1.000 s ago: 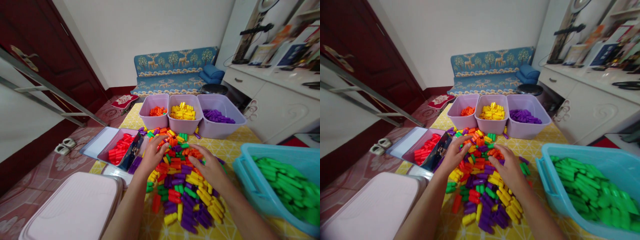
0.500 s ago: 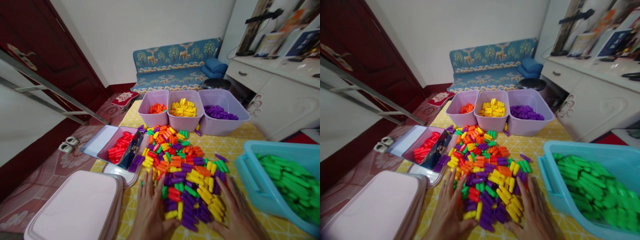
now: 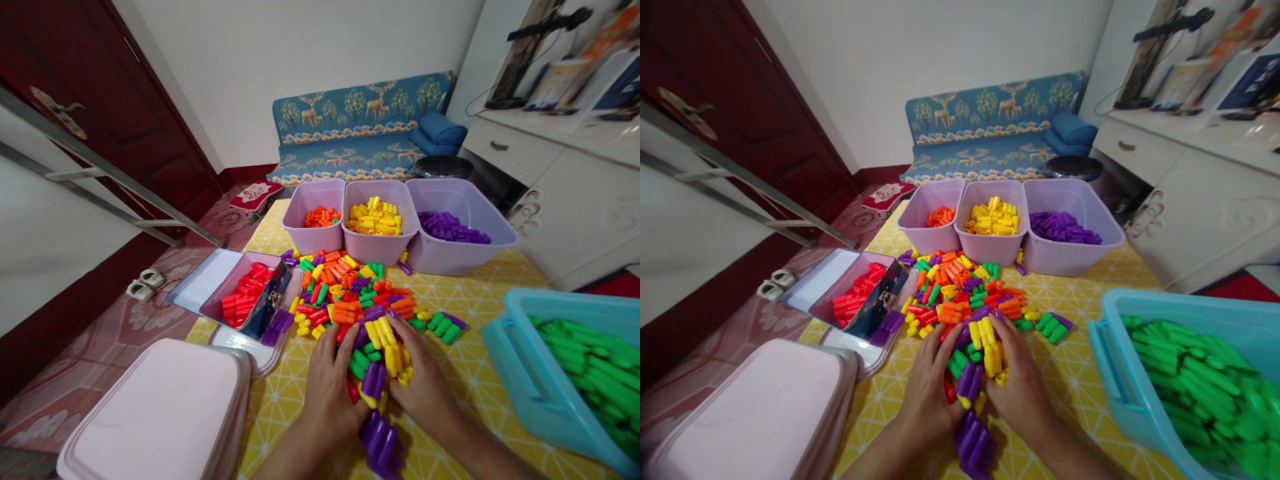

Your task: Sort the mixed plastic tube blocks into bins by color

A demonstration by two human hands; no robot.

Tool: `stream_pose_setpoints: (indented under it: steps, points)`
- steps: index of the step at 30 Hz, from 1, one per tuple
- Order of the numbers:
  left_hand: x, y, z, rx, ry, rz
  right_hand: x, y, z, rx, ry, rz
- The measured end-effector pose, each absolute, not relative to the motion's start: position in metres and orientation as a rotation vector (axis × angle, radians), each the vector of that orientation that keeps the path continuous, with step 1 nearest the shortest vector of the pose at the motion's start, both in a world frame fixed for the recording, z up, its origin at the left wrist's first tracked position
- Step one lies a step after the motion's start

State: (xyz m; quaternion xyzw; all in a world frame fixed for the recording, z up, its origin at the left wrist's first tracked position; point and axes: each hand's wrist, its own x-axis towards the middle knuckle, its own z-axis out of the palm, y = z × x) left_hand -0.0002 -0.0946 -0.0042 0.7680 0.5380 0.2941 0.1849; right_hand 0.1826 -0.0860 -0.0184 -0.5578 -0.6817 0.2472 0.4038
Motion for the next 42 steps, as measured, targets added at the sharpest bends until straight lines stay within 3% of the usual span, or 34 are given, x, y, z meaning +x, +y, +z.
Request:
stream_pose_setpoints:
  steps: [11,15,21,30,42]
  points:
    - [0.016,-0.018,0.029,1.968,1.150,0.984,0.180,-0.011,0.037,-1.326,-1.558,0.936]
    - [-0.002,-0.010,0.043,2.088,1.199,0.951,0.181,0.006,0.040,-1.315,-1.655,0.702]
    - [-0.053,-0.036,0.035,2.373,1.692,0.855,0.169,-0.040,0.040,-1.311,-1.993,0.296]
    - [-0.078,-0.067,-0.004,2.293,2.151,0.593,0.147,-0.119,0.016,-0.860,-2.652,0.515]
    - [-0.063,-0.063,-0.005,2.094,1.789,0.997,0.142,-0.122,-0.004,-1.009,-2.329,0.251]
